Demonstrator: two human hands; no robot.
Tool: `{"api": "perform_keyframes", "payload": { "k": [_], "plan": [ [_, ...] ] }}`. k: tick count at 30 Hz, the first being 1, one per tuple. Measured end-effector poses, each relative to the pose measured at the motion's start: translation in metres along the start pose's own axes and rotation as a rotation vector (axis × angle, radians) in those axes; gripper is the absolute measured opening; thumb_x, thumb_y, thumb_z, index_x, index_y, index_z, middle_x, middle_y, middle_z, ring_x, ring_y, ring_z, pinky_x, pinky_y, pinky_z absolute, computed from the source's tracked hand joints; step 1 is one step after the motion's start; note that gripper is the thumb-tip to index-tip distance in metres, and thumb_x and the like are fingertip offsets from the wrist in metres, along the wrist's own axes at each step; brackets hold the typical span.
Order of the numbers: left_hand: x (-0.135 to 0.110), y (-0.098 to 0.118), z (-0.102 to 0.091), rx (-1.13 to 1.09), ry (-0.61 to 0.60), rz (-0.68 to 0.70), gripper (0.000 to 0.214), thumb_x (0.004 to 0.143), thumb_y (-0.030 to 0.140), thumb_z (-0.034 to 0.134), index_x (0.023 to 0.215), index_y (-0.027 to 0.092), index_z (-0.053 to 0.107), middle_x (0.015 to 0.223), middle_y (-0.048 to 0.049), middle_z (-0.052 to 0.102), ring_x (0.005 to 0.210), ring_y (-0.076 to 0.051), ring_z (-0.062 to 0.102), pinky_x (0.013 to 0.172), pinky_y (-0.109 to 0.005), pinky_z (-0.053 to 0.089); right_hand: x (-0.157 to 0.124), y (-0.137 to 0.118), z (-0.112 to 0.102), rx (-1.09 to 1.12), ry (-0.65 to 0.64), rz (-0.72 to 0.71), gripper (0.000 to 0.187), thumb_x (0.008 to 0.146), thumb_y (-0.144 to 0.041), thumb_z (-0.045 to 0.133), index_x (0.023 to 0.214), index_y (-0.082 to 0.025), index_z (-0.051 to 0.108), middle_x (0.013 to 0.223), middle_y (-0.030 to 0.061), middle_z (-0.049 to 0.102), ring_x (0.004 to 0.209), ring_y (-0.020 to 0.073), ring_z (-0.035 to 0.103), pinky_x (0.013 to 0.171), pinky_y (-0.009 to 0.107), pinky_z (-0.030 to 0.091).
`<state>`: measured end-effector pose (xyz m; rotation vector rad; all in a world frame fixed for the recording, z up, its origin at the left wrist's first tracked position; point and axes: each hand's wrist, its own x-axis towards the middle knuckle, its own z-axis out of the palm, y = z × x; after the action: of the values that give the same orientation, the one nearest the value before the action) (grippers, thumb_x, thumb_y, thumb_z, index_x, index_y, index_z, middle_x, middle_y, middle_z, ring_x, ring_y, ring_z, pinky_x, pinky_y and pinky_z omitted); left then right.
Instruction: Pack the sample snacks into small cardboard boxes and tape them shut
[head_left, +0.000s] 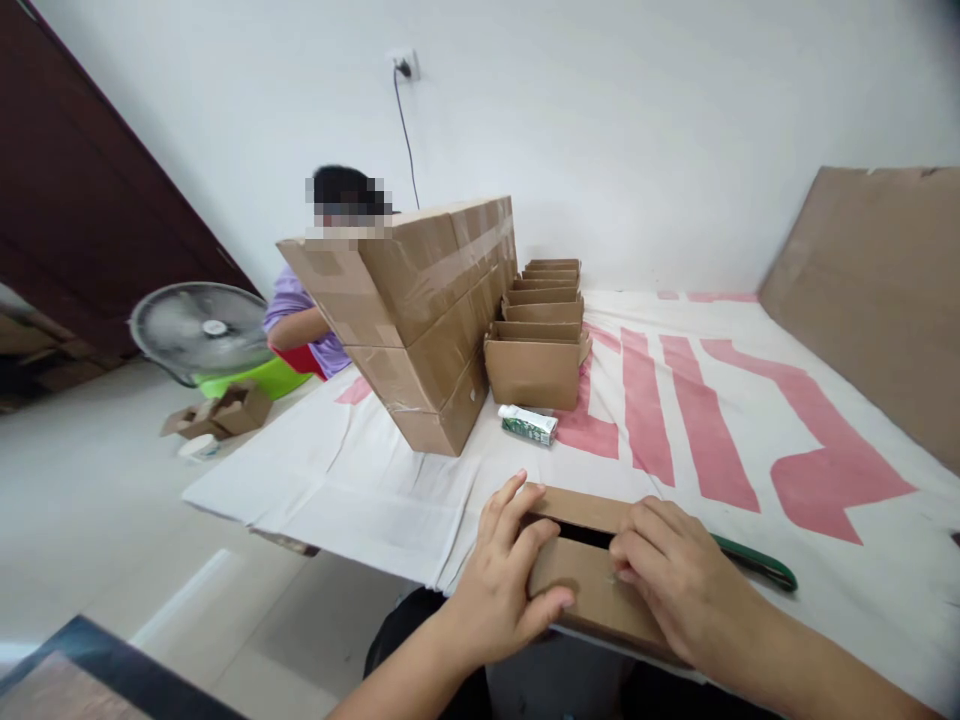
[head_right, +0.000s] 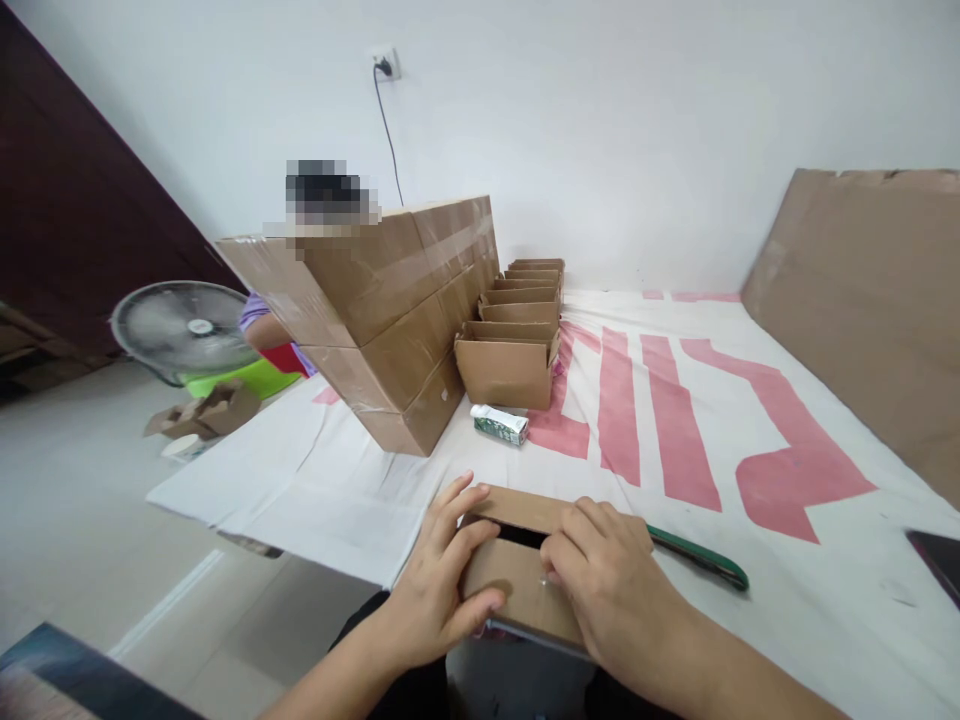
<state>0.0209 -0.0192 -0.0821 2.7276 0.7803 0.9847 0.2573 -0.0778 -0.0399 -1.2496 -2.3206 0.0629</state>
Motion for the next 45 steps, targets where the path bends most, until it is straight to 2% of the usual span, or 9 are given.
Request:
{"api": "perform_keyframes", "payload": {
  "k": [6, 14, 21, 24, 27, 33, 35, 41, 45],
  "plan": [
    [0.001, 0.000, -0.002, -0.001, -0.029, -0.013, 0.038, 0.090, 0.041, 0.059, 0.118, 0.017, 0.049, 0.142, -0.0205, 0.039, 0.145, -0.040, 0.023, 0.108, -0.060, 0.037, -0.018, -0.001, -0.024, 0.233, 0.057, 0.070, 0.015, 0.096, -0.013, 0.038, 0.089, -0.023, 0.047, 0.090, 0.0054, 0.053, 0.083, 0.0199, 0.051, 0.073, 0.034, 0.044],
    [0.000, -0.006, 0.001, -0.035, -0.039, -0.023, 0.032, 0.089, 0.024, 0.058, 0.119, 0.020, 0.050, 0.142, -0.0177, 0.040, 0.144, -0.038, 0.027, 0.108, -0.061, 0.040, -0.099, 0.039, -0.057, 0.287, 0.014, 0.710, 0.021, 0.097, -0.038, 0.046, 0.083, -0.023, 0.051, 0.078, 0.0000, 0.058, 0.073, 0.0167, 0.054, 0.066, 0.028, 0.045],
    [0.001, -0.010, 0.008, -0.062, -0.015, -0.026, 0.030, 0.088, 0.021, 0.058, 0.118, 0.020, 0.052, 0.139, -0.0162, 0.044, 0.141, -0.037, 0.034, 0.107, -0.059, 0.043, -0.179, 0.064, -0.013, 0.022, -0.310, 1.128, 0.009, 0.085, -0.021, 0.050, 0.076, -0.022, 0.053, 0.070, -0.0005, 0.063, 0.066, 0.0175, 0.058, 0.062, 0.027, 0.036],
    [0.001, -0.010, 0.007, -0.041, -0.024, -0.008, 0.029, 0.089, 0.021, 0.057, 0.117, 0.020, 0.052, 0.138, -0.0166, 0.045, 0.140, -0.037, 0.036, 0.106, -0.059, 0.045, -0.196, 0.071, 0.000, -0.075, -0.338, 1.225, 0.005, 0.084, -0.025, 0.055, 0.082, -0.022, 0.057, 0.078, 0.0042, 0.069, 0.072, 0.0214, 0.063, 0.062, 0.029, 0.035],
    [0.001, -0.010, 0.006, -0.015, -0.026, 0.000, 0.028, 0.089, 0.022, 0.057, 0.116, 0.020, 0.052, 0.136, -0.0166, 0.047, 0.138, -0.037, 0.039, 0.104, -0.058, 0.047, -0.208, 0.077, -0.006, -0.115, -0.318, 1.330, 0.027, 0.080, -0.037, 0.062, 0.099, -0.019, 0.058, 0.078, 0.0066, 0.068, 0.073, 0.0246, 0.064, 0.062, 0.030, 0.037],
    [0.001, -0.011, 0.007, -0.016, -0.008, -0.028, 0.027, 0.088, 0.024, 0.056, 0.115, 0.021, 0.054, 0.136, -0.0156, 0.049, 0.136, -0.038, 0.042, 0.103, -0.058, 0.048, -0.221, 0.085, -0.012, 0.281, 0.017, 1.174, 0.023, 0.079, -0.033, 0.050, 0.097, -0.020, 0.056, 0.080, 0.0030, 0.065, 0.074, 0.0196, 0.062, 0.069, 0.032, 0.048],
    [0.002, -0.011, 0.007, -0.010, -0.011, -0.020, 0.026, 0.088, 0.023, 0.056, 0.114, 0.021, 0.054, 0.135, -0.0153, 0.049, 0.135, -0.038, 0.043, 0.103, -0.058, 0.048, -0.218, 0.084, -0.004, 0.389, 0.032, 1.115, 0.018, 0.078, -0.029, 0.050, 0.093, -0.021, 0.056, 0.078, 0.0008, 0.064, 0.072, 0.0175, 0.061, 0.068, 0.030, 0.048],
    [0.000, -0.004, 0.007, 0.051, 0.052, -0.066, 0.027, 0.088, 0.025, 0.058, 0.114, 0.022, 0.056, 0.145, -0.0153, 0.034, 0.140, -0.040, 0.034, 0.109, -0.061, 0.039, -0.208, 0.080, 0.013, 0.030, -0.109, 1.160, 0.013, 0.077, -0.013, 0.051, 0.084, -0.022, 0.057, 0.077, 0.0008, 0.064, 0.075, 0.0193, 0.061, 0.071, 0.031, 0.044],
    [-0.001, 0.001, -0.003, 0.135, 0.151, 0.015, 0.029, 0.083, 0.024, 0.066, 0.111, 0.020, 0.058, 0.120, -0.0134, 0.047, 0.114, -0.031, 0.052, 0.089, -0.045, 0.051, -0.220, 0.083, 0.009, -0.239, -0.102, 1.031, 0.010, 0.076, -0.024, 0.063, 0.086, -0.021, 0.061, 0.091, 0.0076, 0.062, 0.094, 0.0289, 0.060, 0.080, 0.039, 0.047]
  ]
}}
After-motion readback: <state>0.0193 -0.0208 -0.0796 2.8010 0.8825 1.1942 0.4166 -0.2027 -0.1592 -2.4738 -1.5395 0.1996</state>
